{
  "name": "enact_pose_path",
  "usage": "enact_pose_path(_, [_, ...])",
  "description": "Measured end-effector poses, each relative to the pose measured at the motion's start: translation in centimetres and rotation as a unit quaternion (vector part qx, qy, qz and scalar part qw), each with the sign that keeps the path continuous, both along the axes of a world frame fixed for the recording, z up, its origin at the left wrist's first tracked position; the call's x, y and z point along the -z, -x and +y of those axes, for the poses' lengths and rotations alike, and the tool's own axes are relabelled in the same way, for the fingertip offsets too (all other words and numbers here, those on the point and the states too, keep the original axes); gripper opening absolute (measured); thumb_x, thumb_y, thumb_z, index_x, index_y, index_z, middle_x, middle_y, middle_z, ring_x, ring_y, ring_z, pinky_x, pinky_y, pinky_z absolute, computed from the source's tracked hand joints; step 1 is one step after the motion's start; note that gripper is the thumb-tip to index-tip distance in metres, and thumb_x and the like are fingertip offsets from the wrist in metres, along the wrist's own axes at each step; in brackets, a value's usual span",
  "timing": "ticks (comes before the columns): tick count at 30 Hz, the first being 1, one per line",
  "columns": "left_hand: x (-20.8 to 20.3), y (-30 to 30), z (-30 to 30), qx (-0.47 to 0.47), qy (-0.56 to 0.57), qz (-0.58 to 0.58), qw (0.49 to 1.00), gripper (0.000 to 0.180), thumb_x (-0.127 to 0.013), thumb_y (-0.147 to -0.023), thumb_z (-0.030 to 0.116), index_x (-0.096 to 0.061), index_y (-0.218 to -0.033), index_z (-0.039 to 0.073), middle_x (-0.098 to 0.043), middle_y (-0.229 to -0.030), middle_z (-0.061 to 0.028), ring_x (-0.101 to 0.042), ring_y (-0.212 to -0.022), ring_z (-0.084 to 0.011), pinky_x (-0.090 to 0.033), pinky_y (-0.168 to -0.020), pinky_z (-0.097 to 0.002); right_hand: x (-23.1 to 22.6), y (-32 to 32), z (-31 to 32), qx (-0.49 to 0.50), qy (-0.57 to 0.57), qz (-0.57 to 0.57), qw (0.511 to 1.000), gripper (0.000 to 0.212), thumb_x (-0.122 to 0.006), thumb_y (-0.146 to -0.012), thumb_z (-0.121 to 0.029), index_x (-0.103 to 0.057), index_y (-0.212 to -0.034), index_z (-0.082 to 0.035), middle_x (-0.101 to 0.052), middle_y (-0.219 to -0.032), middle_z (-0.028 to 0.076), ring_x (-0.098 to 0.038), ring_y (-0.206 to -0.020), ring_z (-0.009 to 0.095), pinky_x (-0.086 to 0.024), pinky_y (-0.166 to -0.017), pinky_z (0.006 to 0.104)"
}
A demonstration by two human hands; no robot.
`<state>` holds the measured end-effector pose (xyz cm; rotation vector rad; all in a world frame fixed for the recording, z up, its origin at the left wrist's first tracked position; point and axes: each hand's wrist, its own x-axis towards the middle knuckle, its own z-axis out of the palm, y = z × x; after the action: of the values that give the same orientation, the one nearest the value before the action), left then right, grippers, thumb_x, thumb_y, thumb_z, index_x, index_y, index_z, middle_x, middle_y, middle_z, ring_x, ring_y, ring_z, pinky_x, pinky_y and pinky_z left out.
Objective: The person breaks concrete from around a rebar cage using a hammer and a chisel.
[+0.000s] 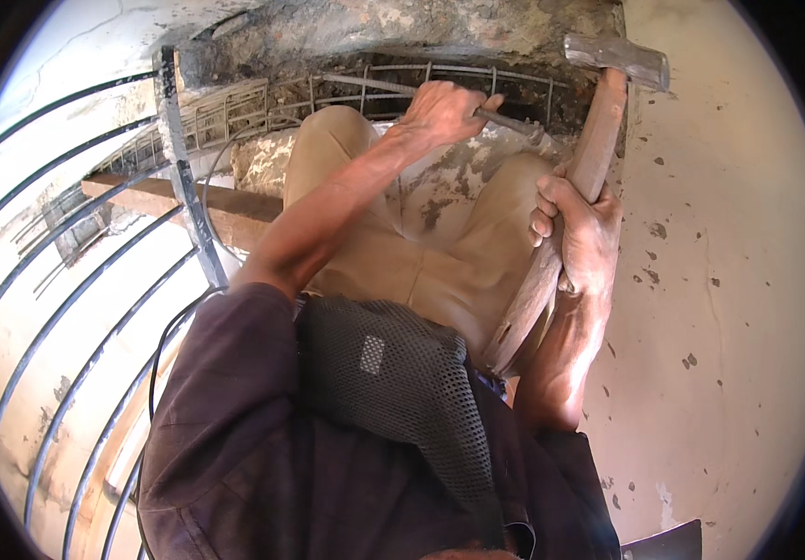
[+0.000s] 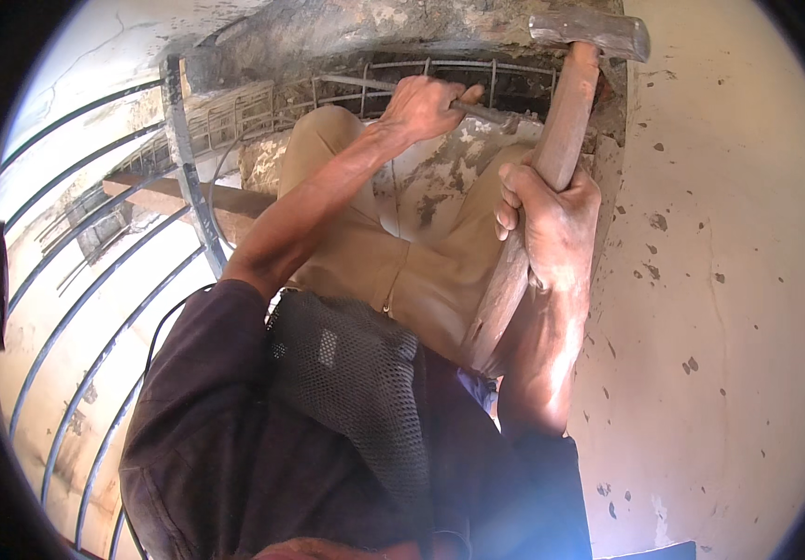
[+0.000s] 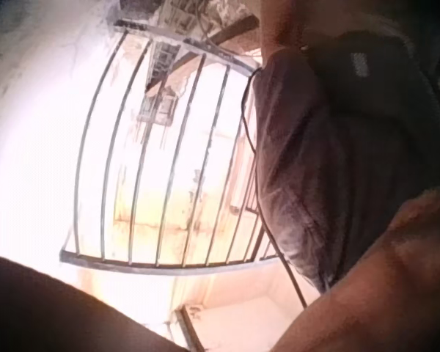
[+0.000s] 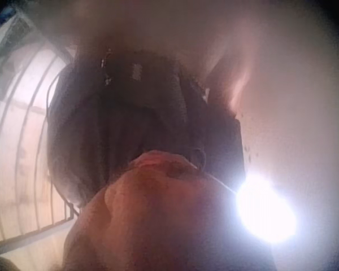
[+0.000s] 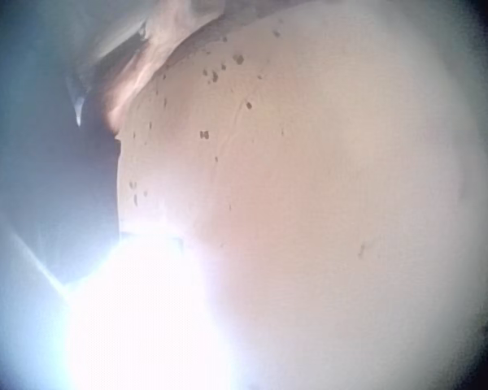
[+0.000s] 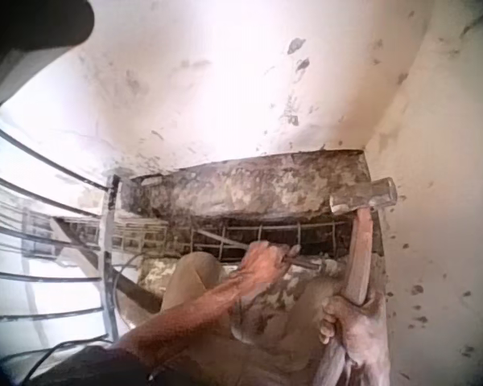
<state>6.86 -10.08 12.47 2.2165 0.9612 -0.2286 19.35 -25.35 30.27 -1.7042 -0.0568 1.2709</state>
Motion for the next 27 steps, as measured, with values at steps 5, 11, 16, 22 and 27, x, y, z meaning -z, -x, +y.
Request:
enact_pose_path(5, [0.9, 0.9, 1.9, -0.012, -0.076, -0.158, 0.984, 0.034, -0.06, -0.098, 0.036, -0.072, -0.082, 0.009, -0.064, -0.065, -0.0198, -0.065, -0.065, -0.0401, -0.053, -0.068, -0.0479, -0.3, 0.5, -1.2, 0.019, -0.03, 0.036, 0.999, 0.017, -0.069, -0.085, -0.007, -0.057, -0.095, -0.003, -0.051, -0.067, 0.004, -0.049, -0.049, 0.012, -0.042, -0.043, 0.0279])
enact_pose_path(11, [3.8, 1.2, 2.5, -0.002, -0.041, -0.174, 0.984, 0.013, -0.06, -0.09, 0.011, -0.07, -0.095, 0.004, -0.069, -0.096, -0.0199, -0.063, -0.097, -0.0396, -0.05, -0.086, -0.0487, 0.3, 0.9, -1.0, 0.059, -0.038, 0.078, 0.994, 0.011, -0.067, -0.084, 0.001, -0.057, -0.087, 0.0, -0.052, -0.064, 0.006, -0.052, -0.048, 0.014, -0.042, -0.043, 0.0289])
enact_pose_path(16, [3.6, 0.1, 2.4, 0.069, -0.076, -0.209, 0.973, 0.027, -0.062, -0.082, 0.005, -0.072, -0.107, 0.01, -0.07, -0.1, -0.0163, -0.064, -0.1, -0.0379, -0.051, -0.09, -0.0481, -0.3, 0.6, -2.4, 0.117, -0.054, 0.07, 0.989, 0.012, -0.066, -0.085, -0.001, -0.056, -0.091, -0.001, -0.051, -0.064, 0.006, -0.051, -0.048, 0.015, -0.042, -0.043, 0.0297])
enact_pose_path(22, [6.7, -1.4, 2.3, 0.049, -0.131, -0.195, 0.971, 0.032, -0.067, -0.081, 0.008, -0.073, -0.11, 0.018, -0.071, -0.1, -0.0127, -0.066, -0.098, -0.0354, -0.052, -0.09, -0.0456, -1.2, -0.5, -2.5, 0.191, -0.097, 0.052, 0.975, 0.014, -0.066, -0.085, -0.004, -0.055, -0.094, -0.001, -0.049, -0.063, 0.005, -0.046, -0.047, 0.014, -0.041, -0.043, 0.031])
enact_pose_path(27, [7.0, -3.5, 3.1, 0.018, -0.174, -0.227, 0.958, 0.029, -0.068, -0.084, 0.011, -0.073, -0.112, 0.019, -0.071, -0.099, -0.0149, -0.066, -0.097, -0.0369, -0.054, -0.088, -0.046, 7.0, 3.1, -2.3, 0.196, -0.049, 0.081, 0.976, 0.013, -0.066, -0.086, -0.007, -0.057, -0.09, 0.001, -0.049, -0.063, 0.004, -0.049, -0.048, 0.014, -0.041, -0.042, 0.0307])
